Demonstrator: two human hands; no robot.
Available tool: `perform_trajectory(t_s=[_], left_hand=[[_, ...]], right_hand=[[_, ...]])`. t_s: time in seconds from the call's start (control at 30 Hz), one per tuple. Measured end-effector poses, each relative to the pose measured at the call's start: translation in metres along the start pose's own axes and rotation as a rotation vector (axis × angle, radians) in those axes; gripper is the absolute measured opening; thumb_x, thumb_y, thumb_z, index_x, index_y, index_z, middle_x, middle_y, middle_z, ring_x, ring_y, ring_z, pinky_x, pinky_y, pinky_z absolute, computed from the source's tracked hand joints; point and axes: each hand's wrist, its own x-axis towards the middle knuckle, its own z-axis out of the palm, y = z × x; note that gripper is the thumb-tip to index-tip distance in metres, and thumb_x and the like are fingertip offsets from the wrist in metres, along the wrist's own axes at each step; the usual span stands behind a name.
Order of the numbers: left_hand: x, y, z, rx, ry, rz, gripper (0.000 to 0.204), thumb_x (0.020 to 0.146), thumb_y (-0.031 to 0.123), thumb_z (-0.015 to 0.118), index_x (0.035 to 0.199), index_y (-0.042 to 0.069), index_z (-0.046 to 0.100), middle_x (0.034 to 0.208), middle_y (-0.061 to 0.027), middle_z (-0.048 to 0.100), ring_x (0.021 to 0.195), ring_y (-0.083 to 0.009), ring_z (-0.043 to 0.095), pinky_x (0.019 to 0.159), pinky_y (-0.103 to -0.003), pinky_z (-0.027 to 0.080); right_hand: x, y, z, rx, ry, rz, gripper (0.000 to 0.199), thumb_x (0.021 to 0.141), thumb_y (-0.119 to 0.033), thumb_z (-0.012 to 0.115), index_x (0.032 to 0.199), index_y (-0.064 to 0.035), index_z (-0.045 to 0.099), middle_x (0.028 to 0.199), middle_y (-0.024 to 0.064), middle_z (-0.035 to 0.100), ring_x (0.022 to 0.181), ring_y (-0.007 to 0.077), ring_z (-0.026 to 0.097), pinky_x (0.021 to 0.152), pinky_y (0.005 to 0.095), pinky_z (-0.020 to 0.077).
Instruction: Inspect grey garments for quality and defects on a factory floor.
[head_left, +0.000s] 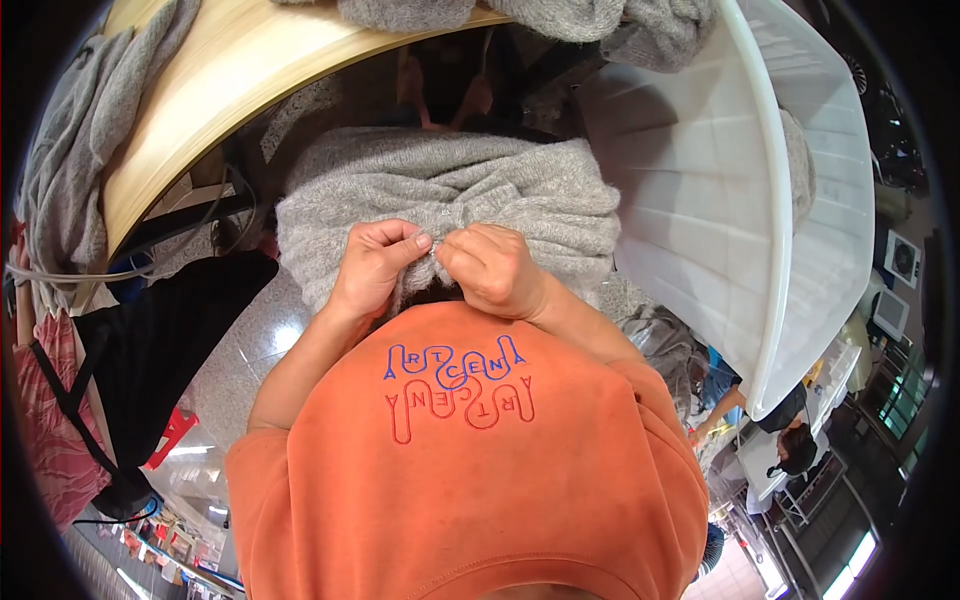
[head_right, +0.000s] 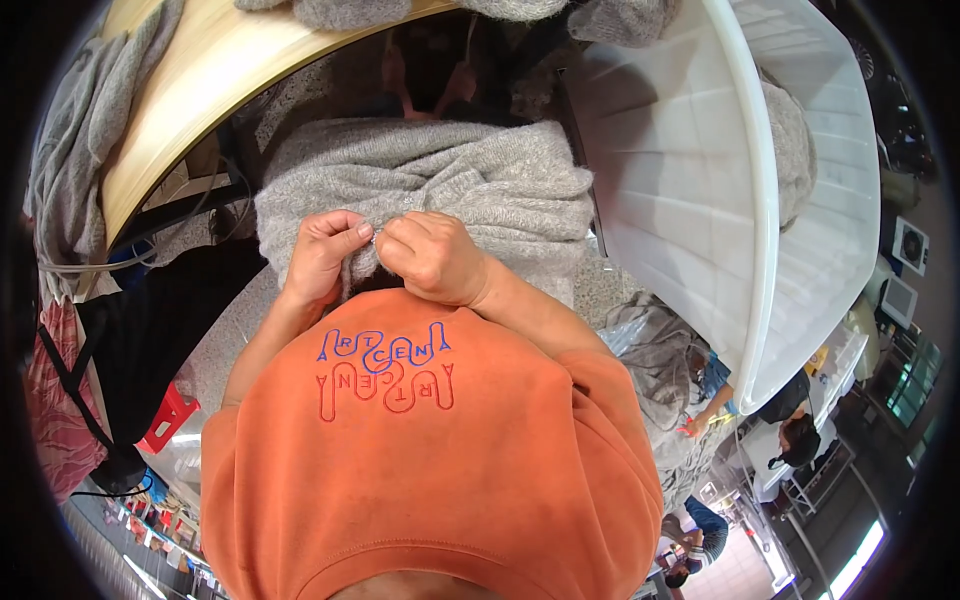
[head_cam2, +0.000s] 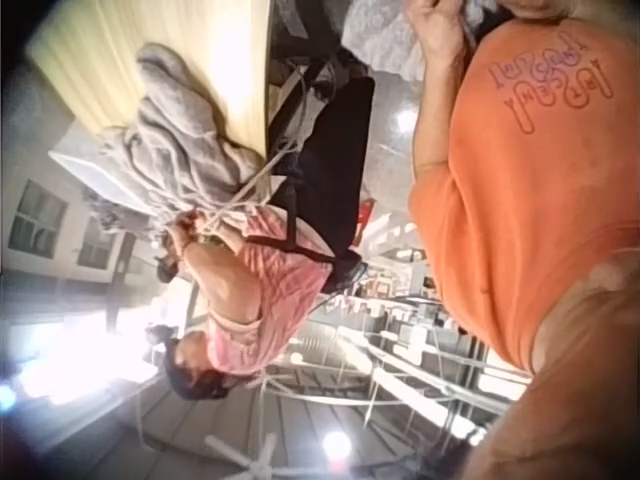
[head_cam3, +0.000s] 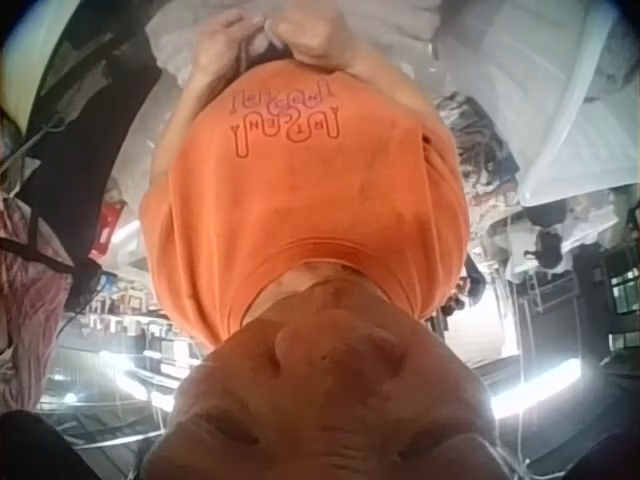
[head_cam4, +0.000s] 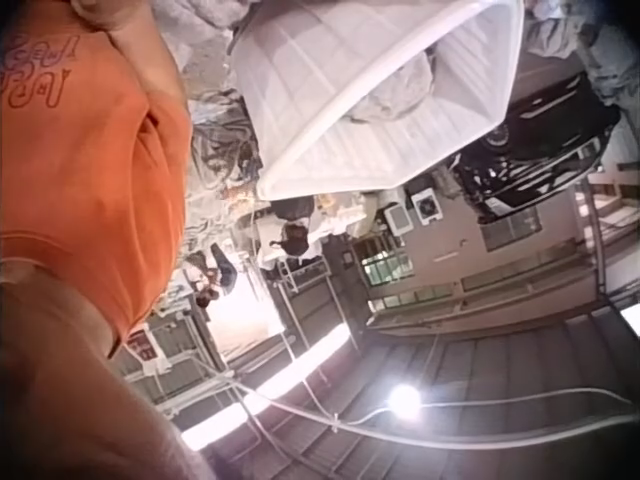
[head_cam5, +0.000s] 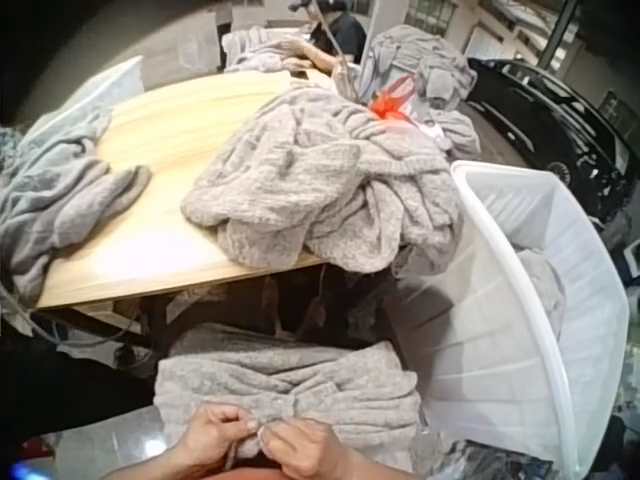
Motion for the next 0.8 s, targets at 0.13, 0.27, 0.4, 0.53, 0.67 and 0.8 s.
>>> perform_trajectory(t_s=[0.13, 0.27, 0.4, 0.53, 0.67, 0.8], left_hand=[[-0.001, -0.004, 0.002, 0.02, 0.035, 0.047, 0.004, 0.079, 0.001, 0.061, 0.078, -0.003, 0.063, 0.069, -0.0002, 0.059, 0.062, -0.0034, 0.049, 0.055, -0.018, 0.039], [-0.004, -0.003, 0.001, 0.114, 0.052, 0.117, 0.003, 0.077, -0.002, 0.063, 0.08, -0.002, 0.064, 0.07, 0.0008, 0.058, 0.062, -0.0026, 0.048, 0.053, -0.018, 0.038], [-0.005, 0.0, -0.001, 0.183, 0.036, 0.153, 0.006, 0.076, -0.002, 0.064, 0.082, -0.003, 0.064, 0.072, -0.0003, 0.06, 0.063, -0.0027, 0.049, 0.054, -0.017, 0.039], [-0.006, -0.002, 0.002, 0.178, 0.058, 0.201, 0.006, 0.076, -0.001, 0.064, 0.082, -0.003, 0.064, 0.072, -0.0009, 0.061, 0.064, -0.0037, 0.05, 0.055, -0.018, 0.04], [-0.006, -0.007, 0.006, 0.292, 0.133, 0.311, 0.005, 0.077, 0.001, 0.064, 0.082, -0.001, 0.065, 0.07, -0.0002, 0.062, 0.062, -0.0043, 0.051, 0.055, -0.019, 0.041], [-0.008, -0.009, 0.009, 0.473, 0.208, 0.422, 0.004, 0.077, 0.001, 0.064, 0.08, 0.0, 0.065, 0.069, -0.0017, 0.063, 0.061, -0.0045, 0.051, 0.053, -0.02, 0.042]], right_hand=[[0.001, 0.0, 0.001, 0.017, -0.026, 0.034, 0.011, 0.06, -0.001, 0.056, 0.07, -0.0037, 0.051, 0.064, 0.0053, 0.048, 0.053, 0.021, 0.051, 0.044, 0.0318, 0.0416], [0.001, -0.001, 0.002, 0.101, 0.007, 0.167, 0.017, 0.06, 0.006, 0.054, 0.073, -0.0033, 0.05, 0.073, 0.0073, 0.053, 0.058, 0.0237, 0.055, 0.046, 0.0331, 0.0449], [-0.001, 0.001, 0.006, 0.168, -0.042, 0.218, 0.028, 0.057, 0.01, 0.053, 0.081, -0.0032, 0.05, 0.082, 0.0099, 0.056, 0.061, 0.0263, 0.058, 0.047, 0.0341, 0.0473], [-0.005, 0.003, 0.01, 0.137, 0.048, 0.144, 0.032, 0.057, 0.01, 0.052, 0.086, -0.0028, 0.05, 0.078, 0.0114, 0.056, 0.058, 0.0268, 0.058, 0.046, 0.034, 0.0468], [-0.007, 0.001, 0.011, 0.153, 0.021, 0.213, 0.033, 0.056, 0.011, 0.05, 0.087, -0.0022, 0.051, 0.075, 0.0122, 0.056, 0.058, 0.0273, 0.058, 0.047, 0.0344, 0.0467], [-0.004, -0.002, 0.013, 0.179, 0.09, 0.357, 0.033, 0.057, 0.011, 0.049, 0.087, -0.0018, 0.053, 0.076, 0.0129, 0.058, 0.06, 0.0292, 0.059, 0.049, 0.0359, 0.0464]])
